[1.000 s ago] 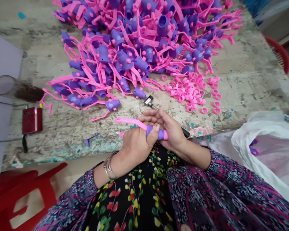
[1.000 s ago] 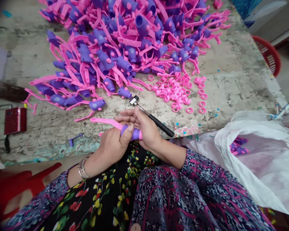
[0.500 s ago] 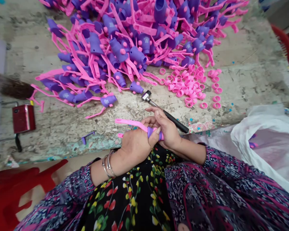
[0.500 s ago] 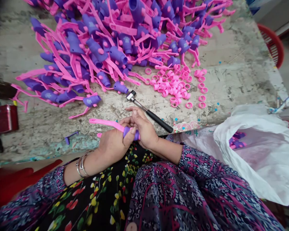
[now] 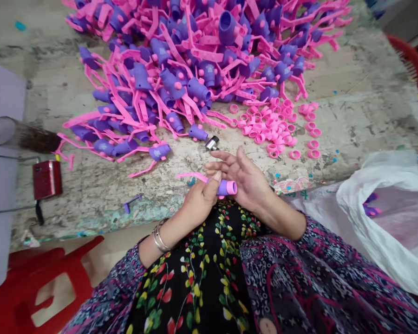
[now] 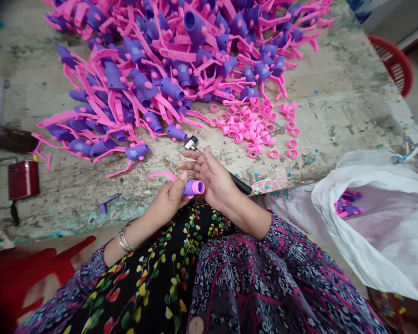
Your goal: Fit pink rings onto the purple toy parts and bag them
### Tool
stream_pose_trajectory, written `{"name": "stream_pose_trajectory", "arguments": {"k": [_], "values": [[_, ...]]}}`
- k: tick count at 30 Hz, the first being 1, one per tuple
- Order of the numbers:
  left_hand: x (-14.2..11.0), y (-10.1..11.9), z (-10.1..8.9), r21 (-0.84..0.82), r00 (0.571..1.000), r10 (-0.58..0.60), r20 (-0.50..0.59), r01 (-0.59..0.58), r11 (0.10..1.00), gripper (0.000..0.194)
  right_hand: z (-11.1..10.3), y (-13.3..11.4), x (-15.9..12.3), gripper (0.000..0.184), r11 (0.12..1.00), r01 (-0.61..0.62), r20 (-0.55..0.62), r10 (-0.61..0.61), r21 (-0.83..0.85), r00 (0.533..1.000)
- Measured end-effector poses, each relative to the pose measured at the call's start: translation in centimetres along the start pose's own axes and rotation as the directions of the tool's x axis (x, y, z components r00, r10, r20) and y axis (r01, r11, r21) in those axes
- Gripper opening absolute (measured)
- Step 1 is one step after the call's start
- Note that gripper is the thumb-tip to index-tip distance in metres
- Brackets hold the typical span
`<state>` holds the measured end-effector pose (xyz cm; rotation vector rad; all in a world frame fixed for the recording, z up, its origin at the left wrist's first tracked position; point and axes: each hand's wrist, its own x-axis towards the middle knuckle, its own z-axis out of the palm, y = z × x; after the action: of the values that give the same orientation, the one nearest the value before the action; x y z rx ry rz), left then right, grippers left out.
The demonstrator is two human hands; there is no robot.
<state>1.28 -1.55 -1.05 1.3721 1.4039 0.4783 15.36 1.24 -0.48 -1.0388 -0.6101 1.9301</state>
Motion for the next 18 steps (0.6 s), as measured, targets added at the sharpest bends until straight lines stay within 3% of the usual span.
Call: {"name": "stream_pose_trajectory", "arguments": {"k": [2, 4, 5, 7, 8, 10, 13, 18], "values": [[-0.1, 0.0, -0.1, -0.117, 0.998, -0.065, 0.003, 0.065, 0.991, 0.055, -1.5, -0.2, -0.5, 0.044, 0.984, 0.089, -0.053, -0.098, -0.152, 0.994], [-0.4, 0.1, -0.1, -0.186, 0.993, -0.114, -0.005, 0.112, 0.976, 0.055, -3.5, -0.1, -1.2, 0.032, 0.868, 0.209, -0.106, -0.285, -0.450, 0.953], [-0.5, 0.1, -0.2, -0.205, 0.991, -0.130, -0.009, 0.126, 0.971, 0.056, -4.6, 0.0, -1.5, 0.028, 0.733, 0.239, -0.101, -0.387, -0.637, 0.917], [-0.6, 0.1, -0.2, -0.221, 0.989, -0.148, -0.010, 0.142, 0.965, 0.056, -6.7, 0.6, -2.2, 0.028, 0.338, 0.199, -0.015, -0.538, -0.920, 0.843], [-0.6, 0.0, -0.2, -0.224, 0.989, -0.151, -0.008, 0.145, 0.964, 0.056, -7.6, 1.0, -2.5, 0.030, 0.161, 0.152, 0.039, -0.552, -0.975, 0.833], [-0.5, 0.0, -0.1, -0.240, 0.989, -0.149, 0.002, 0.146, 0.960, 0.056, -8.9, 1.7, -2.7, 0.035, -0.070, 0.077, 0.103, -0.534, -0.995, 0.839], [-0.3, 0.1, 0.0, -0.285, 0.988, -0.154, 0.005, 0.149, 0.947, 0.056, -9.4, 2.4, -2.4, 0.039, -0.218, 0.012, 0.121, -0.494, -0.976, 0.861], [-0.1, 0.0, 0.1, -0.401, 0.985, -0.169, -0.035, 0.141, 0.905, 0.055, -8.5, 1.5, -1.7, 0.032, -0.346, -0.039, 0.103, -0.383, -0.937, 0.918]]}}
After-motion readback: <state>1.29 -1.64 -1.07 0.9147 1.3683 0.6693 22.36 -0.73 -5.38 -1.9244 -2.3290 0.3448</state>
